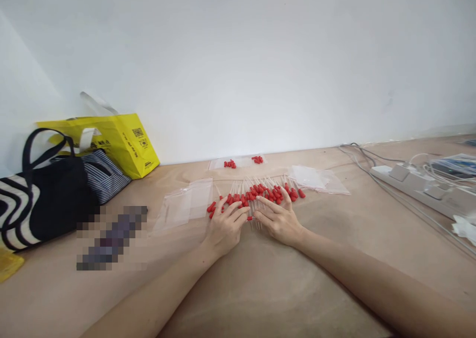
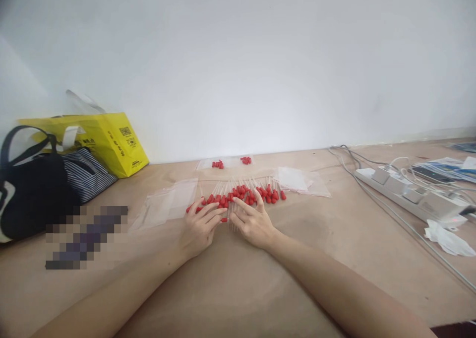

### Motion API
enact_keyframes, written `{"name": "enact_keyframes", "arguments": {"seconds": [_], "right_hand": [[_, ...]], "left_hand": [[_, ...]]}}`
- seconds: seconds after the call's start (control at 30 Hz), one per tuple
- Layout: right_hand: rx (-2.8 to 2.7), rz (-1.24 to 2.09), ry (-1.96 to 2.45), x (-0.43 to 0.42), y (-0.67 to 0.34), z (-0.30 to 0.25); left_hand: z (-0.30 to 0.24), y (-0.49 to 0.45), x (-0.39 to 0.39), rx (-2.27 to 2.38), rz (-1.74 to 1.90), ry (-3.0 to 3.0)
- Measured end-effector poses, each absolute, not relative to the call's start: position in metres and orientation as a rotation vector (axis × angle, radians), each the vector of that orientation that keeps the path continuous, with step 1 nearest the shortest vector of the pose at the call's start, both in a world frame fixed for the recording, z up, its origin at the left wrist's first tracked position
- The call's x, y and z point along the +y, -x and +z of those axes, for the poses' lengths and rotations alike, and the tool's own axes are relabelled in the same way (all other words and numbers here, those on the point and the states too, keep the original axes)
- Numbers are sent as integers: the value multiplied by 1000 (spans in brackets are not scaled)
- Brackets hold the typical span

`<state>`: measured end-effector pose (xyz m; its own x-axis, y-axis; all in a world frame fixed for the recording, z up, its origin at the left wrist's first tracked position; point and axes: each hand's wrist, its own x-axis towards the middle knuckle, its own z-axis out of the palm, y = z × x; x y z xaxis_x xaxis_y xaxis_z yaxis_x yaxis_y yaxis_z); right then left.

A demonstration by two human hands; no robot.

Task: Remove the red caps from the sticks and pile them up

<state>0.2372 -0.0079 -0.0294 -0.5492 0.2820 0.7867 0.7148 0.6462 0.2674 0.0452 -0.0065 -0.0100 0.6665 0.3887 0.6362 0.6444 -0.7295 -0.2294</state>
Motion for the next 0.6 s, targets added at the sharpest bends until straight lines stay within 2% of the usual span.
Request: {"name": "enact_keyframes", "arguments": {"seconds": [0.6], "right_hand": [[-2105,-734,778,-9,-236,-32]], "left_hand": [[-6,-47,-11,-812,-804,2399]]}}
